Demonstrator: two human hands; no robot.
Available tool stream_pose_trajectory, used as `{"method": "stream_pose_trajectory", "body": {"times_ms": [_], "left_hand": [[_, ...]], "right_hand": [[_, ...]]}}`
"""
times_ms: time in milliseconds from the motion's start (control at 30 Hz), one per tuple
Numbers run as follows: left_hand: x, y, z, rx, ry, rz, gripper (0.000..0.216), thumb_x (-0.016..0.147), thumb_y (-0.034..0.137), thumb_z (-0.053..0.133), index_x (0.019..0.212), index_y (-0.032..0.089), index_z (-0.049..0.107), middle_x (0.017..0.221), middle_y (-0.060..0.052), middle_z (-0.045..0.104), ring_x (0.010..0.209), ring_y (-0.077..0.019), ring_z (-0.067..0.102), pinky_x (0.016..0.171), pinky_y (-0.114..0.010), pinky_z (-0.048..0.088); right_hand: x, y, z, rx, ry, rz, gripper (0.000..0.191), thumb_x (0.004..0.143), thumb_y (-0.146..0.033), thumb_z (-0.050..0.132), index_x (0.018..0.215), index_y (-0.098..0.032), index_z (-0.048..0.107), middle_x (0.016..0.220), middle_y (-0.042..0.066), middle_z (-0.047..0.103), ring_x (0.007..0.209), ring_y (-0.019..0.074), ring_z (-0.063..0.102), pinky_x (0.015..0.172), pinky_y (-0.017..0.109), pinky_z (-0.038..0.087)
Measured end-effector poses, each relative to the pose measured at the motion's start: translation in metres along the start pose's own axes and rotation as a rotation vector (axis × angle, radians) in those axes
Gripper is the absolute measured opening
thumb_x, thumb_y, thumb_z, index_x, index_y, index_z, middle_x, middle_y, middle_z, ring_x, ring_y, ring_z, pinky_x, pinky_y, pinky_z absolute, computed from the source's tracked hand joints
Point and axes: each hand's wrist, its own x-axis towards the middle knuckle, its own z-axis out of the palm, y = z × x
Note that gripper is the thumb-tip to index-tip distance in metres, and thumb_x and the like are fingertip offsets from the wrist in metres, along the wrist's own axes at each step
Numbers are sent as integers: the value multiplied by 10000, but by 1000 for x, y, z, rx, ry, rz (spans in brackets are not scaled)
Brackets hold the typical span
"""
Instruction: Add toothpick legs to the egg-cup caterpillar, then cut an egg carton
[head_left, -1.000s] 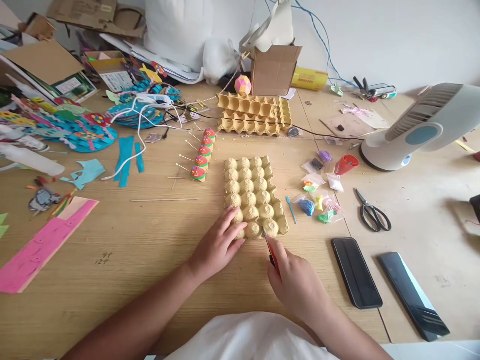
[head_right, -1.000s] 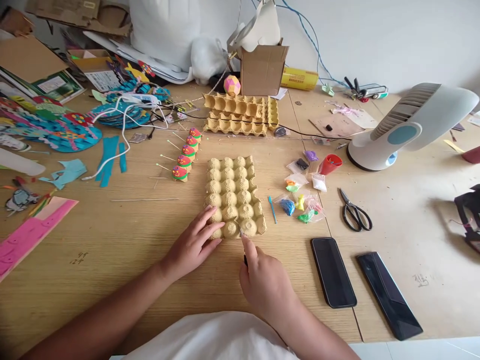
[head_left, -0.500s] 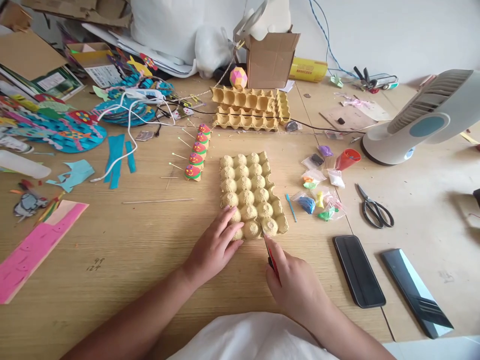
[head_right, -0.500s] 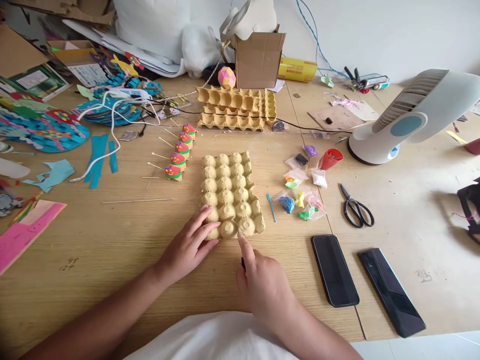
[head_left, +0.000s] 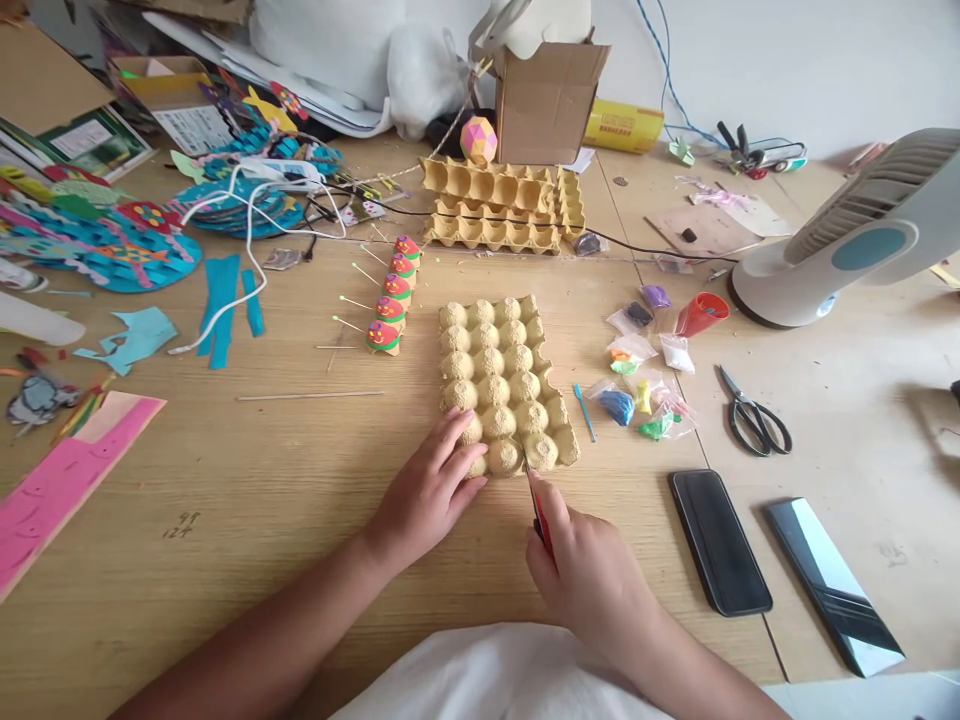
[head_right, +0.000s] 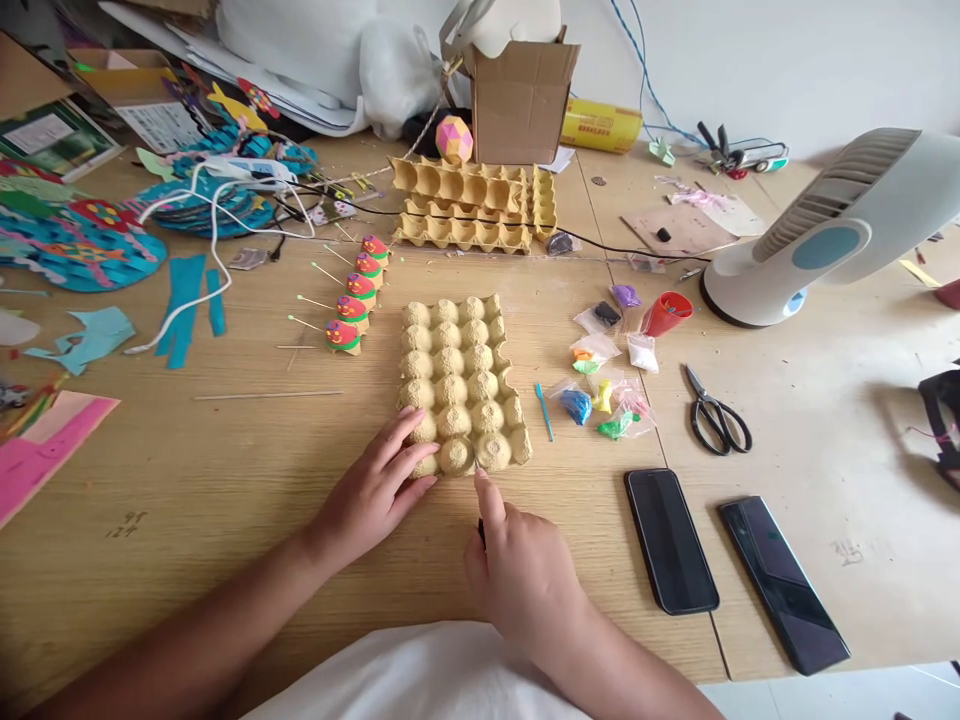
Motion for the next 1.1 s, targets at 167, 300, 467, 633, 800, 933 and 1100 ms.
{"method": "stream_pose_trajectory", "body": {"times_ms": [167, 300, 467, 633, 800, 933, 1100], "left_hand": [[1, 0, 1, -4, 12, 6, 304, 984, 231, 547, 1288, 210, 544, 1582, -143, 360, 1509, -314, 316, 1210, -521, 398], [1, 0, 0, 7, 17, 9, 297, 982, 235, 555, 1278, 212, 552, 1581, -141, 362, 1502, -312, 328, 1208, -518, 401], [1, 0, 0, -9, 7, 0, 293, 971, 229, 567, 1263, 198, 570, 1581, -140, 366, 1507, -314, 320, 1218, -501, 389], [1, 0, 1, -2, 9, 7, 283, 981, 234, 553, 1262, 199, 564, 1580, -139, 360, 1509, -304, 313, 1219, -504, 385], [1, -1, 2, -9, 16, 0, 279, 983, 244, 548, 1258, 209, 574, 1573, -135, 372, 1501, -315, 327, 1204, -524, 403], [1, -1, 2, 1, 16, 9, 266, 989, 245, 541, 1250, 201, 570, 1570, -143, 368, 1504, -312, 322, 1199, -523, 410], [1, -1, 2, -5, 29, 14, 271, 990, 237, 540, 1258, 204, 566, 1577, -142, 362, 1509, -308, 314, 1207, -525, 400]], "right_hand": [[3, -1, 1, -27, -11, 18, 477, 943, -200, 391, 1407, -102, 435, 792, 39, 754, 593, 194, 672, 502, 313, 282], [3, -3, 0, -58, -4, 5, 505, 953, -203, 378, 1446, -95, 408, 820, 41, 756, 620, 209, 686, 508, 320, 320], [-3, -5, -2, -105, -18, -1, 502, 943, -186, 387, 1433, -88, 433, 781, 36, 745, 582, 197, 672, 499, 317, 331], [6, -3, 2, -87, -10, -6, 538, 948, -196, 388, 1472, -72, 388, 816, 49, 756, 625, 199, 687, 513, 310, 340], [0, -2, 0, -132, -6, -18, 573, 953, -188, 381, 1512, -64, 360, 781, 38, 739, 582, 201, 666, 486, 322, 319], [-6, -5, -3, -173, -16, -26, 568, 945, -178, 398, 1502, -66, 388, 743, 35, 729, 556, 196, 655, 472, 318, 320], [9, -5, 0, -132, -41, 2, 569, 958, -186, 402, 1511, -58, 357, 851, 67, 764, 661, 204, 703, 515, 311, 361]]}}
